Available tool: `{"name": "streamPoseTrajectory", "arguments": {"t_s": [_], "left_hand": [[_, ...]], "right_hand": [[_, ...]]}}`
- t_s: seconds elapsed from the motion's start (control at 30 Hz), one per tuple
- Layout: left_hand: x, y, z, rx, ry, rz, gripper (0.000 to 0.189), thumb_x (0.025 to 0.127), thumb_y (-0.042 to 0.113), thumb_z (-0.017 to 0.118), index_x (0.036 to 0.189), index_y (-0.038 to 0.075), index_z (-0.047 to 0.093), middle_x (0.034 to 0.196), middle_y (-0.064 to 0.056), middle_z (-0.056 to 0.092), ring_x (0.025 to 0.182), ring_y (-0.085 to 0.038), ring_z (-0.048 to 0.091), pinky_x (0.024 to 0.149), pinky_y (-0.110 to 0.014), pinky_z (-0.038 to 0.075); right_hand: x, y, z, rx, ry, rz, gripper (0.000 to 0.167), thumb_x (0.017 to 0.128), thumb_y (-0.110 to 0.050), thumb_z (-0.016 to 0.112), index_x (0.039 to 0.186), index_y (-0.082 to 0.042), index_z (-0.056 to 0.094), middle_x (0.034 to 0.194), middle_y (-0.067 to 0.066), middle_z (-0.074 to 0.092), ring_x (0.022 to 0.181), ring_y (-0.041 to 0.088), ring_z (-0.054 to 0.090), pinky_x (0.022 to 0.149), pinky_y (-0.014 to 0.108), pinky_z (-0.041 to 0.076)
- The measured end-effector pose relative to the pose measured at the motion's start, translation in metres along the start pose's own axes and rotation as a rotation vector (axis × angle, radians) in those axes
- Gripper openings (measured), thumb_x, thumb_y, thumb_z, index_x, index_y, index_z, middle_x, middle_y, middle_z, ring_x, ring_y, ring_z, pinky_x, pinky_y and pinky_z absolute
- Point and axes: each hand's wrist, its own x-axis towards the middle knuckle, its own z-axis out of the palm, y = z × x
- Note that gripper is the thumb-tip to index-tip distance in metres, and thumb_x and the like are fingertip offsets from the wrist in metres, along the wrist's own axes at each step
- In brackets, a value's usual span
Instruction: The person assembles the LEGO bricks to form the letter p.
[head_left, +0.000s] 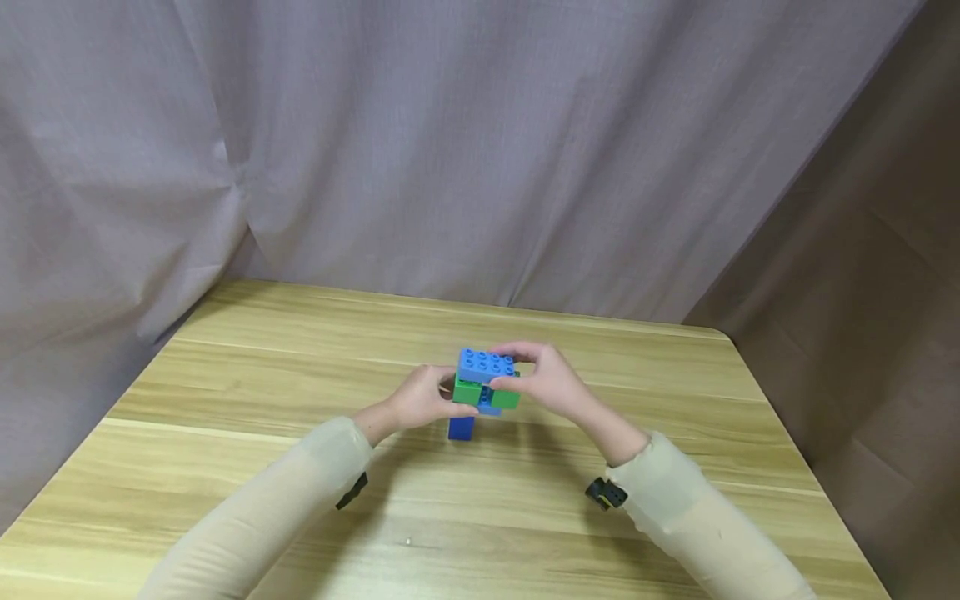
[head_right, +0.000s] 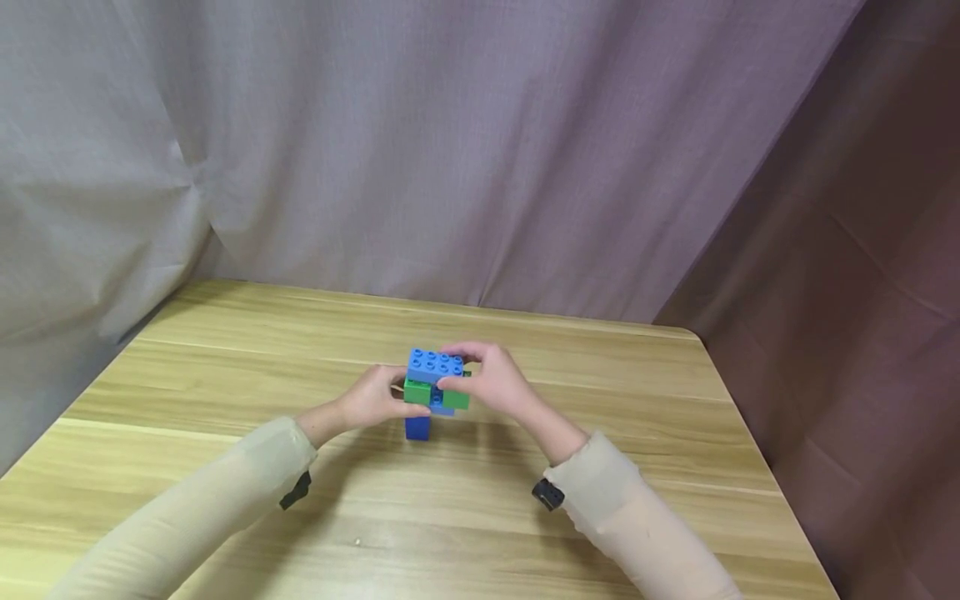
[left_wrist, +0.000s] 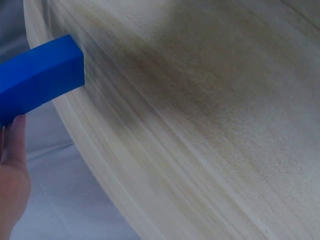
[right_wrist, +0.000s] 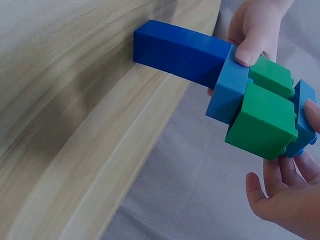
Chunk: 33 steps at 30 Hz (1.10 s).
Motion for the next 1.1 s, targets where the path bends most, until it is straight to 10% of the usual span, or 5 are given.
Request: {"name": "streamPoseTrajectory", "arguments": {"t_s": [1.1], "left_hand": [[0.002, 0.003, 0.002, 0.005, 0.000, 0.023, 0.043, 0.079, 0.023, 0.075, 0.116, 0.005, 0.062, 0.103, -0.010, 0.070, 0.086, -0.014, 0.067, 0.074, -0.018, 0.056]], "right_hand": [[0.003, -0.013, 0.003, -0.164, -0.056, -0.172, 0.047, 0.083, -0.026, 0.071, 0.122, -0.003, 0.059, 0.122, 0.015, 0.061, 0.107, 0.027, 0.059, 0.090, 0.040, 0.052]]}}
